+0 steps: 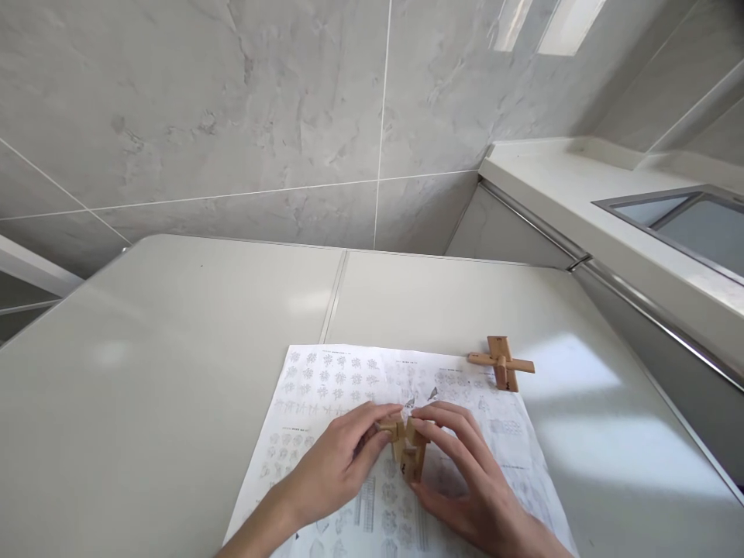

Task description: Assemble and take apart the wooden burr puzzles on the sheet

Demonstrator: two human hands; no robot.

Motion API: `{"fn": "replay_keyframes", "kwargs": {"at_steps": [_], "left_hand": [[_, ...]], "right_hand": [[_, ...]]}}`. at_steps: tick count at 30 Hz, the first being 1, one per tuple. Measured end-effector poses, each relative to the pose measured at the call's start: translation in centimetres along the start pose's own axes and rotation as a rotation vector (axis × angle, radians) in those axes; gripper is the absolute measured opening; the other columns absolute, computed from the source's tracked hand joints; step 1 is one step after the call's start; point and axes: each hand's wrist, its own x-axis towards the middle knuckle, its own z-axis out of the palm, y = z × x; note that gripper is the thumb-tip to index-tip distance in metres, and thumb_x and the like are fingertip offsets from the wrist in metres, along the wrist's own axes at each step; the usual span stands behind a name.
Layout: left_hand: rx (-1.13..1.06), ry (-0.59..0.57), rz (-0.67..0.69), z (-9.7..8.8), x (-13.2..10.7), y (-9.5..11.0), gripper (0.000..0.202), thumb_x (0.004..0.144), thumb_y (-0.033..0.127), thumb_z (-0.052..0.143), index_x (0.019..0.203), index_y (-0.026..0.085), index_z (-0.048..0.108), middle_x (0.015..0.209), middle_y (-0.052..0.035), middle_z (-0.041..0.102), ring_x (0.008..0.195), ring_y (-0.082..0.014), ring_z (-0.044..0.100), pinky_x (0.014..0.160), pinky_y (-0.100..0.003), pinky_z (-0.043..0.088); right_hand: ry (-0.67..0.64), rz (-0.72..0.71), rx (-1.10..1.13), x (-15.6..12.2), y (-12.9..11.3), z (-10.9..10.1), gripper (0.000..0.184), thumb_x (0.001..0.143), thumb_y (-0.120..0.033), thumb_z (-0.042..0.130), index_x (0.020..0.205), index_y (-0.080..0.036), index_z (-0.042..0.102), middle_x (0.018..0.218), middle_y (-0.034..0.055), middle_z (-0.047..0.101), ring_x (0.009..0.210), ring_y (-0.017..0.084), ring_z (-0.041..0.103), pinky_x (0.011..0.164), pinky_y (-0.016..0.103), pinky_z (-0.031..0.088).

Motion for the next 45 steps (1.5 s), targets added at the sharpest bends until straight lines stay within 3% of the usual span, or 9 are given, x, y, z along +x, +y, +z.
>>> {"fn": "replay_keyframes", "kwargs": {"at_steps": [8,17,22,34,38,45], "left_hand": [[0.013,-0.072,-0.038,0.5,-0.5,-0.2,0.044,0.113,0.046,0.048,0.154,0.033,0.048,0.1,-0.0029,0.074,0.083,-0.0211,0.067,0.077,-0.036,0.055],[-0.05,-0.121,-0.039,0.7,-0.6,-0.2,0.052,0.113,0.045,0.049,0.159,0.032,0.031,0.116,-0.0071,0.073,0.096,-0.0231,0.067,0.086,-0.04,0.053],[-0.072,-0.149,-0.071,0.8,-0.5,0.0,0.051,0.112,0.042,0.051,0.159,0.034,0.032,0.114,-0.006,0.075,0.09,-0.0219,0.064,0.082,-0.038,0.051],[-0.106,-0.061,-0.07,1.4,-0.4,-0.2,0.048,0.108,0.044,0.06,0.152,0.031,0.045,0.098,-0.0027,0.078,0.079,-0.0199,0.063,0.071,-0.033,0.046],[-0.137,-0.037,-0.109,1.6,-0.4,0.1,0.043,0.109,0.045,0.058,0.148,0.031,0.051,0.1,-0.0031,0.079,0.079,-0.0198,0.066,0.072,-0.033,0.047],[-0.307,-0.034,-0.146,1.6,-0.4,0.4,0.052,0.097,0.034,0.077,0.144,0.031,0.055,0.099,-0.0016,0.077,0.085,-0.02,0.069,0.078,-0.034,0.053]], "right_hand": [[-0.051,-0.023,-0.014,0.3,-0.6,-0.1,0.071,0.095,-0.005,0.063,0.16,-0.027,0.042,0.14,0.0154,0.064,0.133,0.035,0.059,0.104,0.053,0.061],[-0.031,-0.013,0.007,0.0,-0.7,0.2,0.067,0.098,-0.007,0.062,0.159,-0.026,0.045,0.14,0.0169,0.064,0.127,0.032,0.067,0.095,0.045,0.069],[-0.08,0.007,0.017,-0.6,-0.5,0.3,0.073,0.097,-0.006,0.061,0.164,-0.027,0.04,0.144,0.0166,0.061,0.125,0.031,0.07,0.093,0.043,0.07],[-0.024,-0.032,-0.049,-0.5,-0.7,0.2,0.072,0.099,-0.007,0.062,0.164,-0.028,0.04,0.137,0.0158,0.063,0.119,0.03,0.072,0.09,0.044,0.07],[-0.006,-0.034,-0.068,-0.1,-1.0,0.5,0.067,0.1,-0.006,0.06,0.162,-0.029,0.043,0.135,0.0153,0.064,0.117,0.029,0.073,0.088,0.043,0.07],[-0.02,-0.017,0.004,-0.4,-0.6,1.1,0.074,0.099,-0.012,0.065,0.164,-0.03,0.037,0.14,0.0148,0.064,0.121,0.03,0.07,0.093,0.042,0.068]]}}
